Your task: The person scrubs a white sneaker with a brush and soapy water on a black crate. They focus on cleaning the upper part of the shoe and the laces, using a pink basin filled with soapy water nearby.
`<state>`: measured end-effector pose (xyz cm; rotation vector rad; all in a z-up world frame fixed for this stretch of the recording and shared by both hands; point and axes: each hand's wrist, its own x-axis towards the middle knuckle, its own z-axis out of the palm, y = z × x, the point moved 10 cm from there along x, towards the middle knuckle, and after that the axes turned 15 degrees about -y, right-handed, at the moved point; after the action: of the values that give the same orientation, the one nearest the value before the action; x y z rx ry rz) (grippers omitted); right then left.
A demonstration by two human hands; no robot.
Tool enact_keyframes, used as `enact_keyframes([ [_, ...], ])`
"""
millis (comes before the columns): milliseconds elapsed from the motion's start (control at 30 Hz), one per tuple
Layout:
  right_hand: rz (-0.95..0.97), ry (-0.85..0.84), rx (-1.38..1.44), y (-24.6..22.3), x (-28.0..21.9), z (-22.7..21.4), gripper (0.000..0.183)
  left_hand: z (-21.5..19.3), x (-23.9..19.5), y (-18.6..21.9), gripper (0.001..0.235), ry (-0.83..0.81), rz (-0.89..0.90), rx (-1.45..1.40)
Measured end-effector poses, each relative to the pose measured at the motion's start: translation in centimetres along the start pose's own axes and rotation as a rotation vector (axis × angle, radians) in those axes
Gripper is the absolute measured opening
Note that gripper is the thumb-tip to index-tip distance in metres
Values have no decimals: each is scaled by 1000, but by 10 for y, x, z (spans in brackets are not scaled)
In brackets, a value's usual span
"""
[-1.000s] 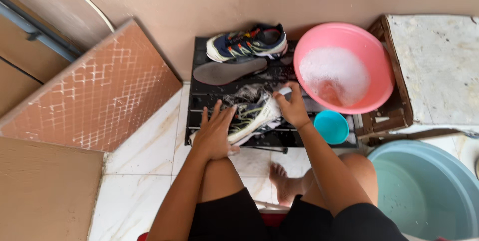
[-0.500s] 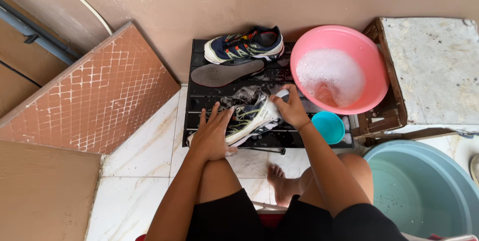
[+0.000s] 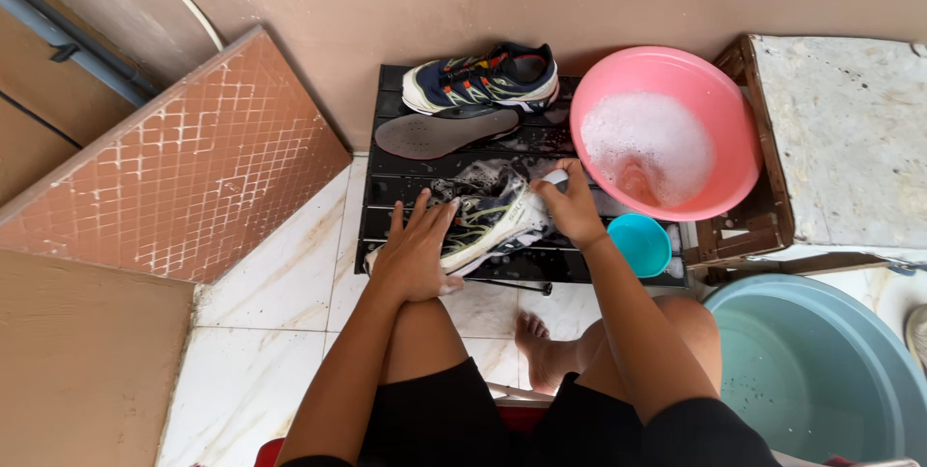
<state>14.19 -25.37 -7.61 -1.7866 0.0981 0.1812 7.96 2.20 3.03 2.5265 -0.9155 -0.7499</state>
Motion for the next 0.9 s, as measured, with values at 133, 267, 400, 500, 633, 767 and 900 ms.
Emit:
enact_keyframes([
  [133, 58, 81, 4, -8, -12, 1, 51, -1, 1, -1, 125, 16, 6, -3],
  [267, -29, 41, 130, -8, -14, 8, 47, 9, 1, -6, 126, -15, -17, -31],
  [400, -144, -56, 148, -44, -17, 10, 45, -1, -1, 0, 123, 10, 1, -16],
  [500, -211, -96, 7, -57, -19, 16, 46, 5, 11, -9, 126, -3, -9, -14],
  [633, -71, -9, -22, -13, -1, 10, 55, 0, -1, -3, 124, -11, -20, -23],
  [767, -175, -29, 143, -35, -6, 19, 44, -1, 0, 0, 123, 18, 10, -21],
  [900, -81, 28, 126, -13, 4, 7, 47, 3, -1, 3, 124, 4, 9, -5],
])
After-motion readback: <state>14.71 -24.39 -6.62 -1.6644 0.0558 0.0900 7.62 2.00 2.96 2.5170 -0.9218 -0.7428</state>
